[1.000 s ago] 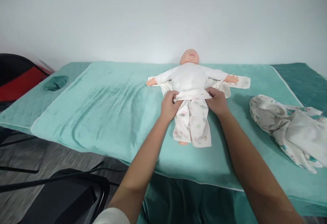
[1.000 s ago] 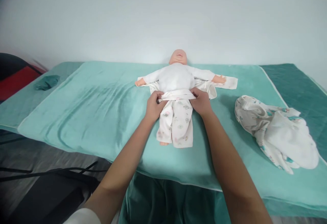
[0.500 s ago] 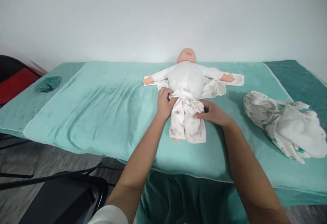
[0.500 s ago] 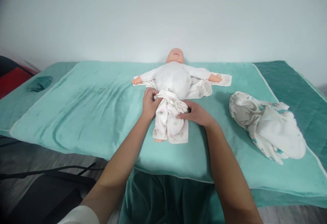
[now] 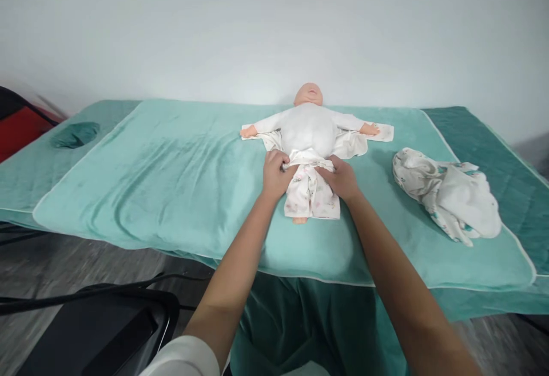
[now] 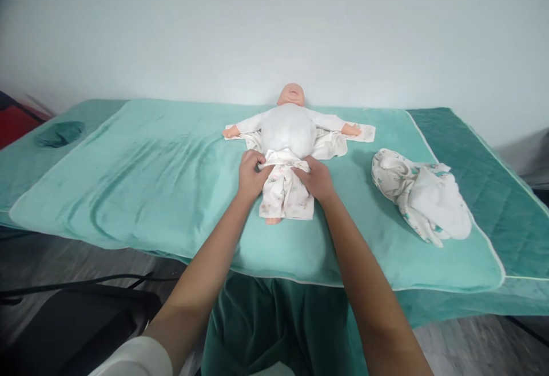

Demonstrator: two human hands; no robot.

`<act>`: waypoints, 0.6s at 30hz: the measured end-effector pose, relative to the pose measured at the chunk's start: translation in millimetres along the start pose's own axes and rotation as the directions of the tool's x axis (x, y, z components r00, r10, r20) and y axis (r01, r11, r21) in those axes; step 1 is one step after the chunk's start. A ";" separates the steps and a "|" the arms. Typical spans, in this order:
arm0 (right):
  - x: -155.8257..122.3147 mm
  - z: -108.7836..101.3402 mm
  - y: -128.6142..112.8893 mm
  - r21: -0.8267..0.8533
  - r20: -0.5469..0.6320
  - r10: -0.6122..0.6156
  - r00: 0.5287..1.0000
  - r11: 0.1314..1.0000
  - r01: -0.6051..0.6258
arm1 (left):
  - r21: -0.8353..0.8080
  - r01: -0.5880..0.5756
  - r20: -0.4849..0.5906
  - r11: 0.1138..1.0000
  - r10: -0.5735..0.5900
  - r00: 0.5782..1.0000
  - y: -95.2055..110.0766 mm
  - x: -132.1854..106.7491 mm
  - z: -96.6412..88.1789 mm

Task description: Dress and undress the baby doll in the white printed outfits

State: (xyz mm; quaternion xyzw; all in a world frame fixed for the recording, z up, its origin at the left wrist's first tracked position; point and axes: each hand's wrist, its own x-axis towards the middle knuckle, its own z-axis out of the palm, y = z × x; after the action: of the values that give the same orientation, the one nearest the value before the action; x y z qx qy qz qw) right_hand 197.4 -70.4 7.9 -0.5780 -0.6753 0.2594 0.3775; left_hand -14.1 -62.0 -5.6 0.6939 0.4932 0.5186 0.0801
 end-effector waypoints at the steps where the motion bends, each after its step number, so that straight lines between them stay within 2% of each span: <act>1: 1.1 2.0 0.9 -0.023 -0.025 -0.012 1.000 1.000 0.012 | 0.012 -0.012 0.003 1.000 0.012 1.000 5.0 -8.2 -3.6; 6: 4.5 11.1 7.8 -0.131 -0.160 -0.163 0.974 0.981 0.143 | 0.021 -0.081 0.049 0.996 0.080 0.996 29.0 -50.4 -16.5; 10: 2.3 10.4 6.2 -0.132 -0.207 -0.219 0.954 0.972 0.195 | -0.028 -0.047 0.067 0.998 0.049 0.997 35.6 -61.9 -17.4; 13: -7.7 4.8 0.5 -0.031 -0.164 -0.176 0.971 0.984 0.173 | -0.023 -0.014 0.079 1.000 0.016 0.997 31.9 -60.3 -14.6; 16: -31.1 -2.4 -2.0 0.099 -0.047 -0.081 0.996 0.991 0.085 | -0.025 -0.043 0.060 0.999 0.044 0.997 26.5 -60.0 -12.2; 18: -51.9 -6.3 -1.3 0.145 0.042 -0.067 0.997 0.988 0.060 | -0.024 -0.053 0.052 0.998 0.054 0.997 24.7 -61.4 -11.4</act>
State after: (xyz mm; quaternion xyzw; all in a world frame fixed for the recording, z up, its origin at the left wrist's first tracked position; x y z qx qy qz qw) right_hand 204.1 -121.8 1.7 -0.5213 -0.6817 0.3083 0.4104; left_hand -6.9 -126.1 -24.5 0.7193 0.4663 0.5076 0.0871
